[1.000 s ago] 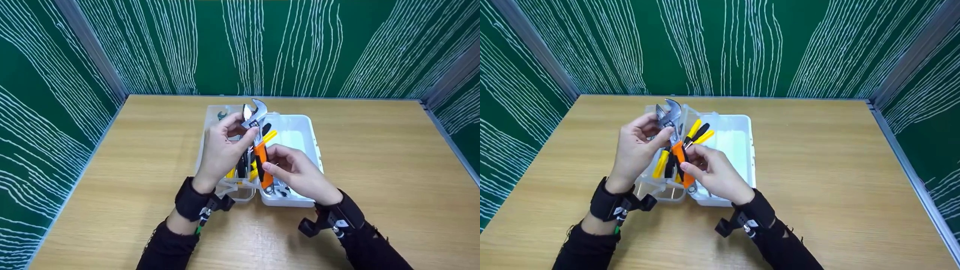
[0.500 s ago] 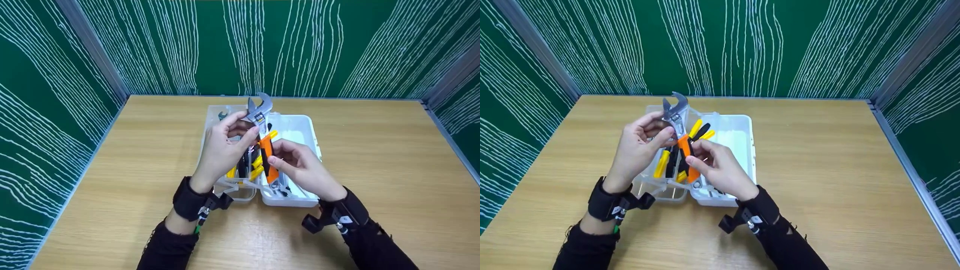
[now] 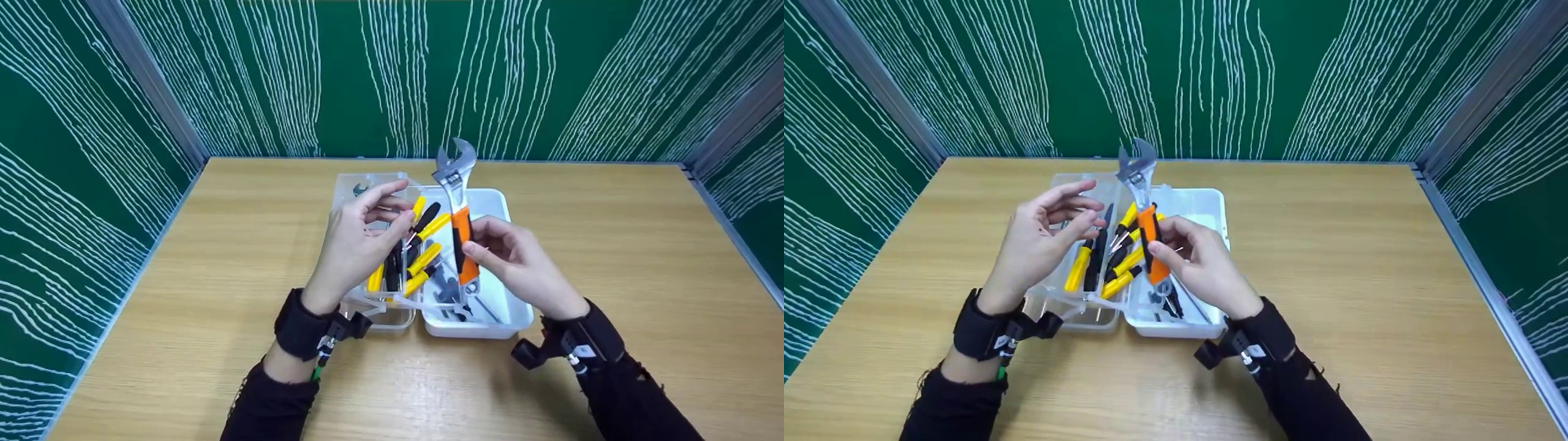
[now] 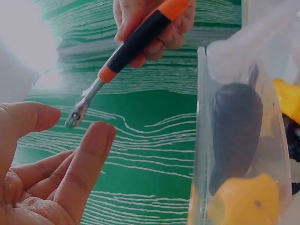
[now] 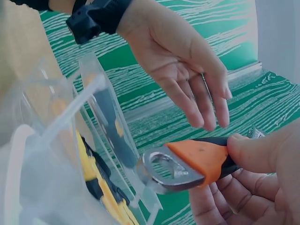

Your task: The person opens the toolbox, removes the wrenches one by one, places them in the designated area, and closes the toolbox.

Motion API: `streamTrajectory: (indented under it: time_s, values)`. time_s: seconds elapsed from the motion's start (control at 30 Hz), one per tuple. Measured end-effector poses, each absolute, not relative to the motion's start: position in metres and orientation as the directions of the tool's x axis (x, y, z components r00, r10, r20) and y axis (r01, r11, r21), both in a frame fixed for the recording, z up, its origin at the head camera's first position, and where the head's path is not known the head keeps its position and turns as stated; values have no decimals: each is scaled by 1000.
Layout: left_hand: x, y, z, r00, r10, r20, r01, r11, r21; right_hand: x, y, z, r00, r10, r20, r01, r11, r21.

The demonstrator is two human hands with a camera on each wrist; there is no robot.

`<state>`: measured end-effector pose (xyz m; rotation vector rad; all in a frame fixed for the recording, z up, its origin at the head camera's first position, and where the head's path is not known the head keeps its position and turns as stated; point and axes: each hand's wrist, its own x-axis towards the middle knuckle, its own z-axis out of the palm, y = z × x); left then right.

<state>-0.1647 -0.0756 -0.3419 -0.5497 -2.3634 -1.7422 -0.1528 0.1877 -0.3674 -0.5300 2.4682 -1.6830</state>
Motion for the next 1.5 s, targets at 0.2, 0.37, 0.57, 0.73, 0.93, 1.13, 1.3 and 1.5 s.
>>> streamTrajectory:
  time_s: [0.2, 0.37, 0.57, 0.73, 0.93, 1.13, 1.3, 1.5]
  values:
    - [-165, -80, -340, -925, 182, 334, 375, 303, 876, -157, 204, -370, -951, -296, 89, -203, 380, -902]
    - [-167, -84, -339, -921, 185, 342, 387, 342, 856, -159, 218, -377, -963, -253, 91, -185, 380, -906]
    - [-169, -87, -339, -914, 189, 359, 405, 364, 839, -163, 235, -385, -973, -211, 88, -167, 394, -904]
    - [-170, -89, -338, -924, 180, 338, 382, 373, 846, -165, 248, -392, -984, -172, 49, -120, 430, -895]
    - [-170, -93, -337, -929, 157, 336, 371, 385, 845, -167, 263, -397, -992, -127, -1, -59, 467, -882]
    - [-172, -95, -336, -930, 146, 338, 368, 396, 841, -170, 277, -404, -995, -95, -25, -27, 505, -863]
    - [-173, -98, -334, -928, 131, 350, 373, 397, 839, -173, 286, -411, -996, -89, -6, -41, 517, -855]
    - [-174, -103, -334, -924, 114, 366, 380, 397, 835, -177, 295, -421, -997, -82, -14, -31, 523, -852]
